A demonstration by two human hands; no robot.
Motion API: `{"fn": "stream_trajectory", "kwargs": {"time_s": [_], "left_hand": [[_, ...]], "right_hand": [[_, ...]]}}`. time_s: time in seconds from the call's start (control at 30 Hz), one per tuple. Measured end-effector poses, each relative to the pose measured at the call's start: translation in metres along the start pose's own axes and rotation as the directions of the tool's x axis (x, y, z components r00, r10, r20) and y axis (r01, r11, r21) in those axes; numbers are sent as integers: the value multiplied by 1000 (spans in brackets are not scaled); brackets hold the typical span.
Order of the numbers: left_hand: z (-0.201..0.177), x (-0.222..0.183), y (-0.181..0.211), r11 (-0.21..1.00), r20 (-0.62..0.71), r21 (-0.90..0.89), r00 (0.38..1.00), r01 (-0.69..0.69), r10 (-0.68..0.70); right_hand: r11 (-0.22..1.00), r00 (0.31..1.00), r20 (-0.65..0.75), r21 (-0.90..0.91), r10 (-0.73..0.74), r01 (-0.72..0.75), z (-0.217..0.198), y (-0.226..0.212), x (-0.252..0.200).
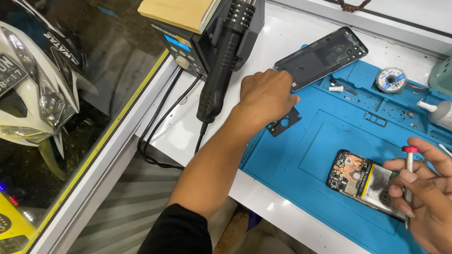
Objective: Repairing a smartphone by removing internal screws and prying off a protective cover
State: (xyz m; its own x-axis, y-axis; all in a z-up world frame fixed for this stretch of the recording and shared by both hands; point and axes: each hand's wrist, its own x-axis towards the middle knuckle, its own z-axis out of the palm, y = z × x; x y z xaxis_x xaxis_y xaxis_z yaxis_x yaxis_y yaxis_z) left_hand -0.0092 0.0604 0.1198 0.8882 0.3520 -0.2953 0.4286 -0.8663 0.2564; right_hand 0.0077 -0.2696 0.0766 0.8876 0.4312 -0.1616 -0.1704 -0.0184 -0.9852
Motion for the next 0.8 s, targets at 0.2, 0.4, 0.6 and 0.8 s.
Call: {"fn": "stream_trajectory", "kwargs": {"time_s": [0.2,0.4,0.6,0.8], "left_hand": [[-1,-7,7,999,-121,-51,993,-9,3],[33,-12,32,794,-398,-231,799,-562,451],[73,-16,51,598,-328,-221,636,-771,698],[85,-18,51,499,-244,-83,504,-862,829]], "right_hand": [[1000,1000,2,6,-1,1,2,-2,0],[997,999,-7,-72,41,-41,6,-9,-1],[996,1000,-14,-88,8,-9,1,7,5],[997,999,-10,-68,36,-36,6,-4,-1]]}}
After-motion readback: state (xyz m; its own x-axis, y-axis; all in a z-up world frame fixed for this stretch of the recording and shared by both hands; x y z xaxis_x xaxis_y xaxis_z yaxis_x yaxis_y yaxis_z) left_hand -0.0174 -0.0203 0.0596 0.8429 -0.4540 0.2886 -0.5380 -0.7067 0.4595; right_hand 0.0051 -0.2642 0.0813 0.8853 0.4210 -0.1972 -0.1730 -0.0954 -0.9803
